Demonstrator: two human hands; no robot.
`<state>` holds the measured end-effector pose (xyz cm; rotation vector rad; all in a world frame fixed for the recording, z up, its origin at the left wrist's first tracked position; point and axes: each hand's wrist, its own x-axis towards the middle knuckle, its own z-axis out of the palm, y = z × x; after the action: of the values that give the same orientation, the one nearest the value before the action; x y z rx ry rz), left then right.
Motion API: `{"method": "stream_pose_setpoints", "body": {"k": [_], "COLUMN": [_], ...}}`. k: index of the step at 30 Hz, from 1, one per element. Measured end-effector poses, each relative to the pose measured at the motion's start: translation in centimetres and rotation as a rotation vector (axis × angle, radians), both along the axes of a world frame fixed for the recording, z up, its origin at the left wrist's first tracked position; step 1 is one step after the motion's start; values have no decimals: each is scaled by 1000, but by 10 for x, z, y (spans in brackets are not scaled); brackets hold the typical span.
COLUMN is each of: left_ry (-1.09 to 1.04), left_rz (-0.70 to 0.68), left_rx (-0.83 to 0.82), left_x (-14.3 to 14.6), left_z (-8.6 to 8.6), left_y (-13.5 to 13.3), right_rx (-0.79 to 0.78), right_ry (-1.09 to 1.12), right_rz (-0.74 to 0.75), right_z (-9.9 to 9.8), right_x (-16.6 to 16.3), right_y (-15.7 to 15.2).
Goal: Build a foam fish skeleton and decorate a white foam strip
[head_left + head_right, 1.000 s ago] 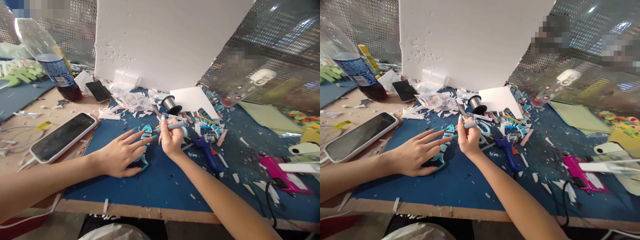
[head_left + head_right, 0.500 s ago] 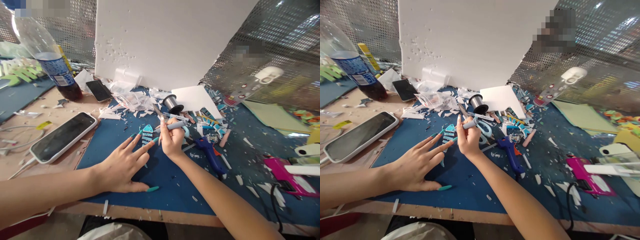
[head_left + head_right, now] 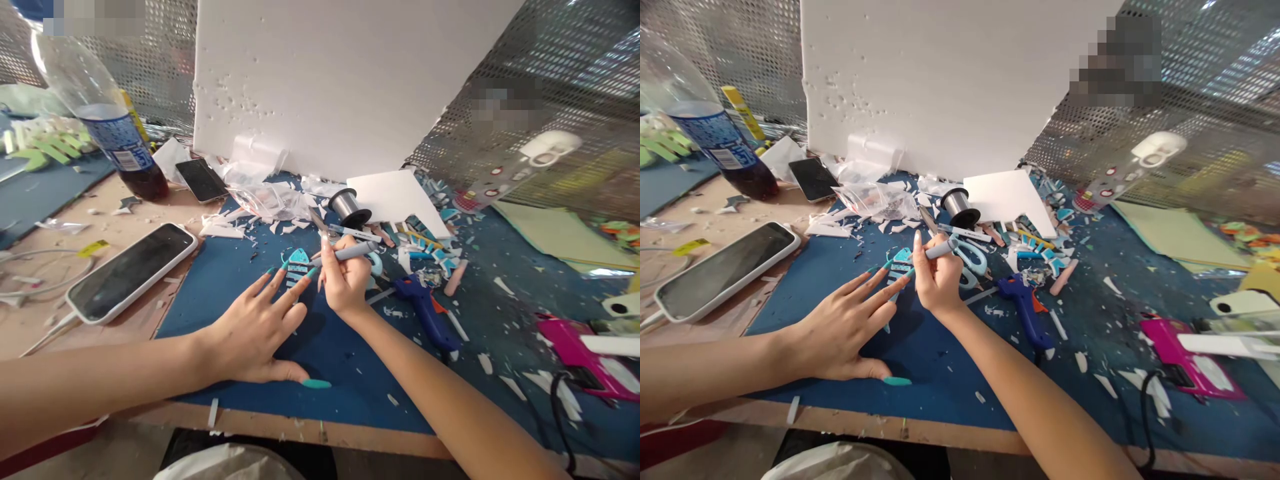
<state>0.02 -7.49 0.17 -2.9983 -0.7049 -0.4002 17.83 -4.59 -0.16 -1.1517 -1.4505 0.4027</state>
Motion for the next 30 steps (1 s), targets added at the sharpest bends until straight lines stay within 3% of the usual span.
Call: {"method": "stream_pose_setpoints", "body": {"k": [22,30], "left_ry": [-14,0], "left_rz": [-29,-46], "left_rx": [-58,-115], "left_x": [3,2], "left_z": [-1,-3], "left_y": [3,4], "right_rx": [-24,-106], "right_ry": [-8,-64], "right_rz": [32,291], "right_z": [3,2], "right_x": [-2,0], "right_y": [-1,2]}}
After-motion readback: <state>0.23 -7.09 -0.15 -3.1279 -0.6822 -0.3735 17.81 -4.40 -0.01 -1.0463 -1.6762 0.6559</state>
